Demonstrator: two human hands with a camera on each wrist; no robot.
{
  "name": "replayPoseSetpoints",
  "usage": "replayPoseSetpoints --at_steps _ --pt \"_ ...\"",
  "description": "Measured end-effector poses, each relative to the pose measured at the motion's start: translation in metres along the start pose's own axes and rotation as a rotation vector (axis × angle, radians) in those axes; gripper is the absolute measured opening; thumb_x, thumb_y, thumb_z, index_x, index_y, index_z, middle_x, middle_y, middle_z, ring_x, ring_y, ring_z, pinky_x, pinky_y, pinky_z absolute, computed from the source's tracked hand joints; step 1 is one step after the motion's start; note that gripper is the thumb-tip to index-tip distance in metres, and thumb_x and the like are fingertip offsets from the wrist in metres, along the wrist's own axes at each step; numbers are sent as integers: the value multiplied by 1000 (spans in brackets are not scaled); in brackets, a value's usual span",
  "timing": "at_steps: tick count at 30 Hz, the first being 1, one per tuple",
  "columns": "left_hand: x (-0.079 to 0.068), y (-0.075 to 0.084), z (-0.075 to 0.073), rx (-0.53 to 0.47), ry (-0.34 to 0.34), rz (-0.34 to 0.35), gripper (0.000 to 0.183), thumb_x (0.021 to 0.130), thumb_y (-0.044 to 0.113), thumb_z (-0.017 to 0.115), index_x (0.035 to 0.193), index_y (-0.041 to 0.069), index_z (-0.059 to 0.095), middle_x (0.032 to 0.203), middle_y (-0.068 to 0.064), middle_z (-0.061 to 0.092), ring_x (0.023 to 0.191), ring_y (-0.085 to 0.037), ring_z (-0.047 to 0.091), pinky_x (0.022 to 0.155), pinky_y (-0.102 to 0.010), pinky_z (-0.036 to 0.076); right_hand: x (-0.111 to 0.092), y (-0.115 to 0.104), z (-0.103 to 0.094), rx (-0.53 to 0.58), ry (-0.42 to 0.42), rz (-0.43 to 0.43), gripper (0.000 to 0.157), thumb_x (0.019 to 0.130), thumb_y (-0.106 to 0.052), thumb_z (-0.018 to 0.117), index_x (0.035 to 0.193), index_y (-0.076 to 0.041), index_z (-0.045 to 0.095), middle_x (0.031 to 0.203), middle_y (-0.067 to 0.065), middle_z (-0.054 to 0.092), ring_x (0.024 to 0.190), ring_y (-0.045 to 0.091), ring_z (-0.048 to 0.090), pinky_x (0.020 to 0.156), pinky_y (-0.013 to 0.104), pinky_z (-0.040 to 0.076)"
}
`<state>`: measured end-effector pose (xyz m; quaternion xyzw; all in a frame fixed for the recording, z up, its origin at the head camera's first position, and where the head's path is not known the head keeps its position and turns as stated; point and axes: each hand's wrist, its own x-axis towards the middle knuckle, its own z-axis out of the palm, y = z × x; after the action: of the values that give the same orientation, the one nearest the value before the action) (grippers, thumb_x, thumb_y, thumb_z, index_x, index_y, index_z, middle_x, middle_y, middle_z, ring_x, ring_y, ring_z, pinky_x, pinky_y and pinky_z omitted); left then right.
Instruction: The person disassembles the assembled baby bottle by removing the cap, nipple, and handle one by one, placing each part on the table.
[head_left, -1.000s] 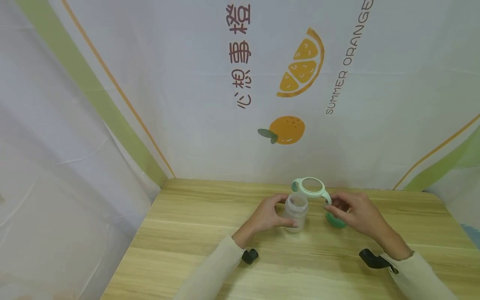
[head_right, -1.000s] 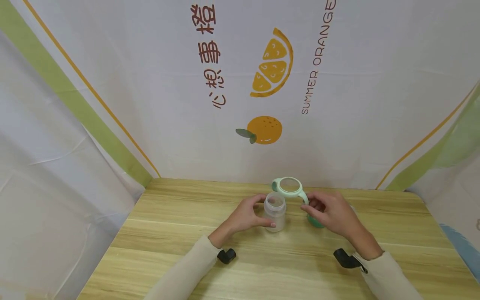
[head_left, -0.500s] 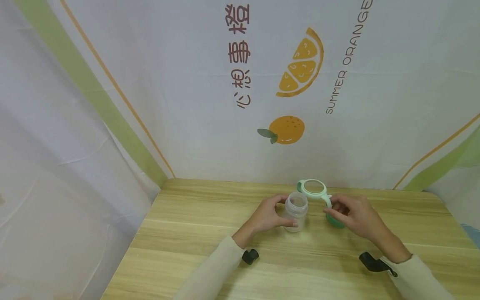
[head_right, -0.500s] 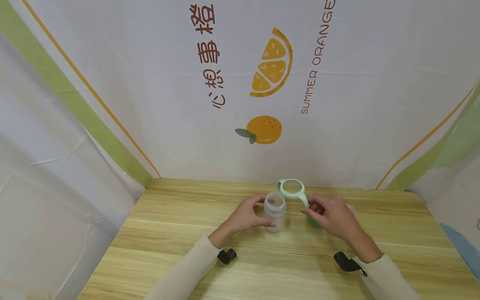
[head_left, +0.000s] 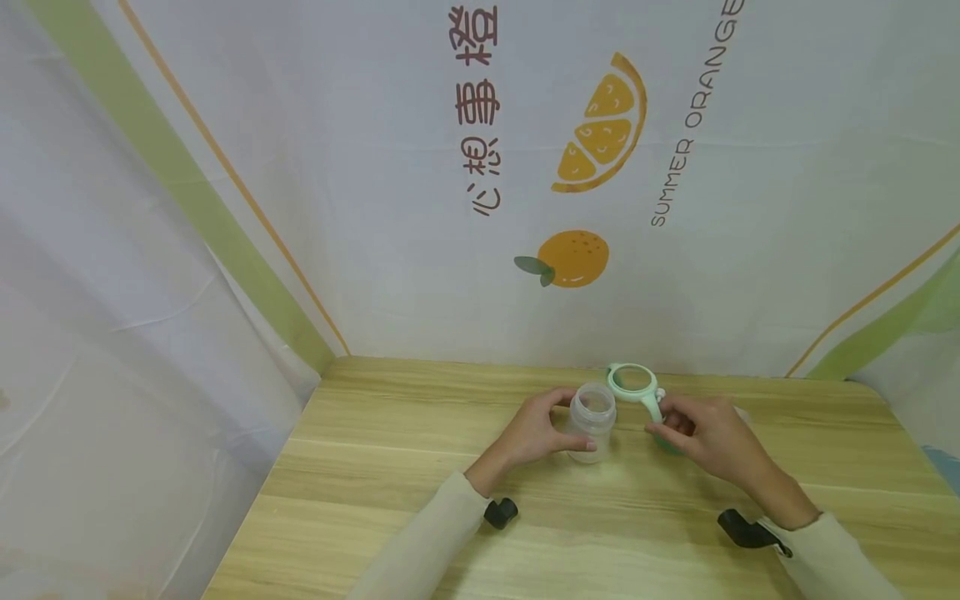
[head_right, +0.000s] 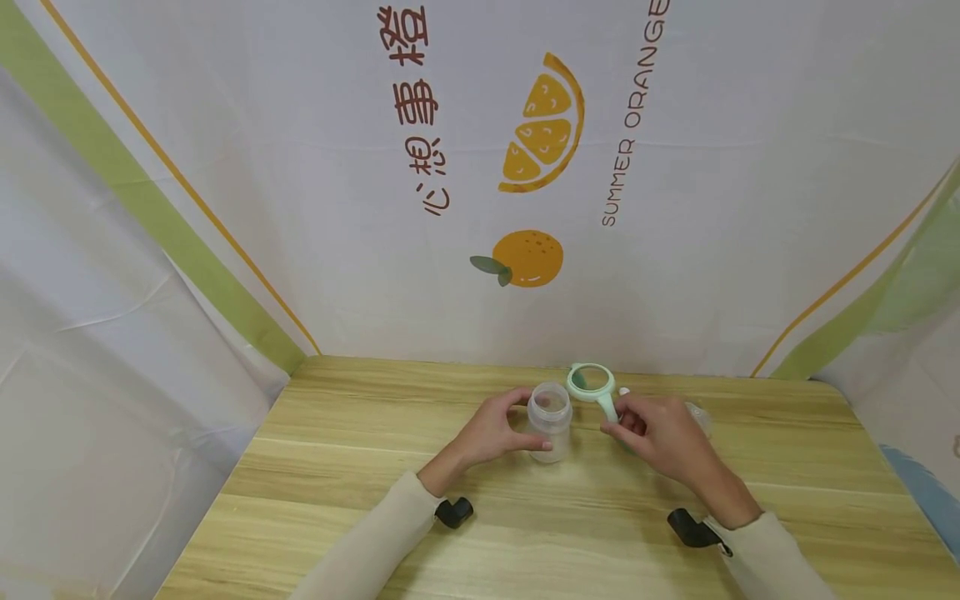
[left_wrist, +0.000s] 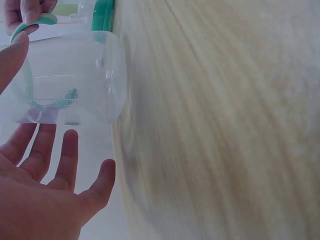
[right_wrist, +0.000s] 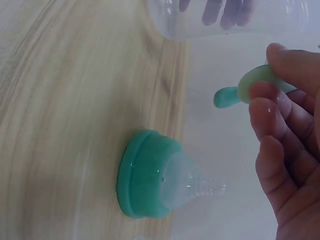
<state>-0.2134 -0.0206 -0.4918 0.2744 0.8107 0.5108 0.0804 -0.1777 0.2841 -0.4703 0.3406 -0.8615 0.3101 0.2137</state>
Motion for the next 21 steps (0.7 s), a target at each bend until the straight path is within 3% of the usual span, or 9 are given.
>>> replayPoseSetpoints --at_steps 11,14,16,19,21 --pt "1 -1 0 -5 2 -5 69 84 22 100 145 13 69 137 4 73 127 -8 62 115 -47 50 -2 4 5 -71 -21 -44 39 75 -1 98 93 -19 68 74 -23 58 62 -10 48 52 12 43" --pt "1 -1 0 -16 -1 -6 68 85 22 100 145 13 69 138 2 73 128 -9 62 114 -48 51 -3 6 7 -65 -27 -46 28 86 -16 96 94 -19 69 74 -23 57 62 -10 47 51 12 41" --pt "0 0 -1 -17 -1 -5 68 85 22 100 145 13 69 138 1 73 128 -9 62 113 -48 51 -4 7 9 -67 -27 -54 24 99 -37 86 94 -19 70 74 -23 57 62 -10 47 51 12 40" --pt "0 0 -1 -16 -5 1 68 85 22 99 145 12 68 138 -2 74 128 -12 63 113 -49 52 -5 8 11 -86 -23 -68 46 107 -62 58 92 -19 69 73 -24 57 62 -11 45 50 12 38" --pt "0 0 0 -14 -8 3 69 85 22 99 145 12 68 139 -4 73 128 -13 63 113 -49 52 -6 8 13 -104 -23 -73 55 107 -68 48 90 -20 69 72 -24 56 62 -11 44 50 12 38"
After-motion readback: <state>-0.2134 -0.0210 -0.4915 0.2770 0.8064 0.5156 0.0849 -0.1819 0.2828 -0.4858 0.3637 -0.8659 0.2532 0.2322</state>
